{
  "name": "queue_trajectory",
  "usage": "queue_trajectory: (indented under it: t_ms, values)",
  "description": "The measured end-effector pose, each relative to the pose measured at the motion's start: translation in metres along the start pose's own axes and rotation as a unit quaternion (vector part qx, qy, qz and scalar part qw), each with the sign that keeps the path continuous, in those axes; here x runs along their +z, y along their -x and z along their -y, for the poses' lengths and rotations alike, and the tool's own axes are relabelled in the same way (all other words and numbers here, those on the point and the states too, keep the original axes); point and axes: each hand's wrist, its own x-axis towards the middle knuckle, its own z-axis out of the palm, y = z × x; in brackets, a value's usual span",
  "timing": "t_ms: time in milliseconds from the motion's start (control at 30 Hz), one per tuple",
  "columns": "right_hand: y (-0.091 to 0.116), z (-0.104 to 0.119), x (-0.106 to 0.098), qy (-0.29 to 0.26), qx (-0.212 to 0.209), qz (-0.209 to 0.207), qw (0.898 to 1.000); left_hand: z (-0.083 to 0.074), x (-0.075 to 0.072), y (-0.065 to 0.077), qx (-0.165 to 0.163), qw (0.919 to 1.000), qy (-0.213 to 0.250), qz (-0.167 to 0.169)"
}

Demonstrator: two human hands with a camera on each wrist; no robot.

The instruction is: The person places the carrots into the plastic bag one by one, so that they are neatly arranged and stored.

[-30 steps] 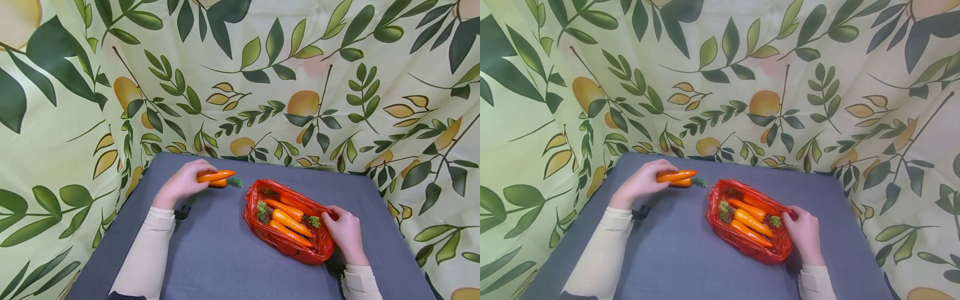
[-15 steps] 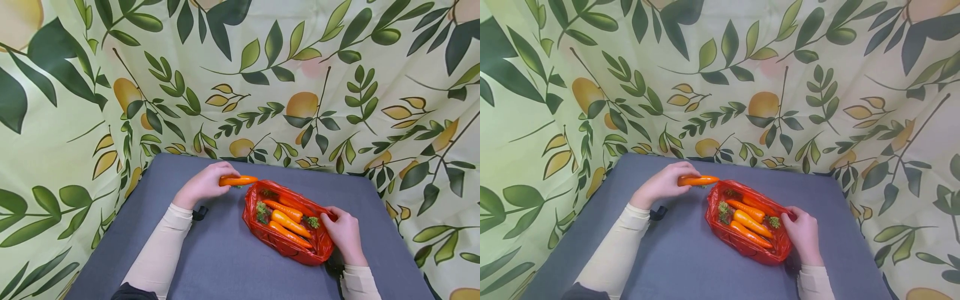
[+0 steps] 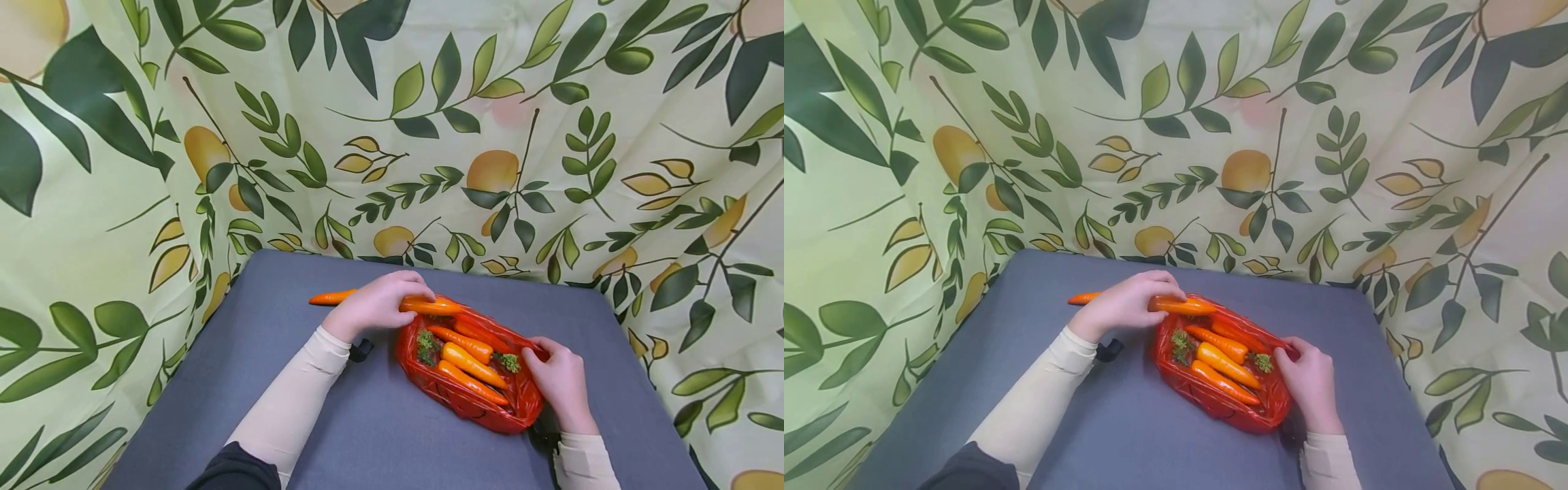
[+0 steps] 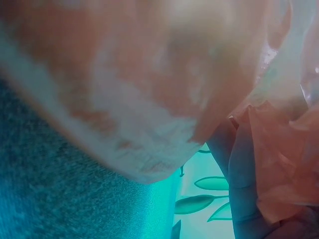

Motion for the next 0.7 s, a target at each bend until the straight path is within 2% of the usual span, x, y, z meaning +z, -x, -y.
queue_trajectory:
  t_ms: [267,700]
  values:
    - [0.0,0.002,-0.001,-0.009,0.015,0.011,1.0,-0.02,0.019,-0.025,0.029,0.9989,-0.005,0.037]
    - [0.002,0.002,-0.003,-0.004,0.009,0.006,1.0,-0.039,0.055,-0.049,0.046,0.9949,-0.011,0.089]
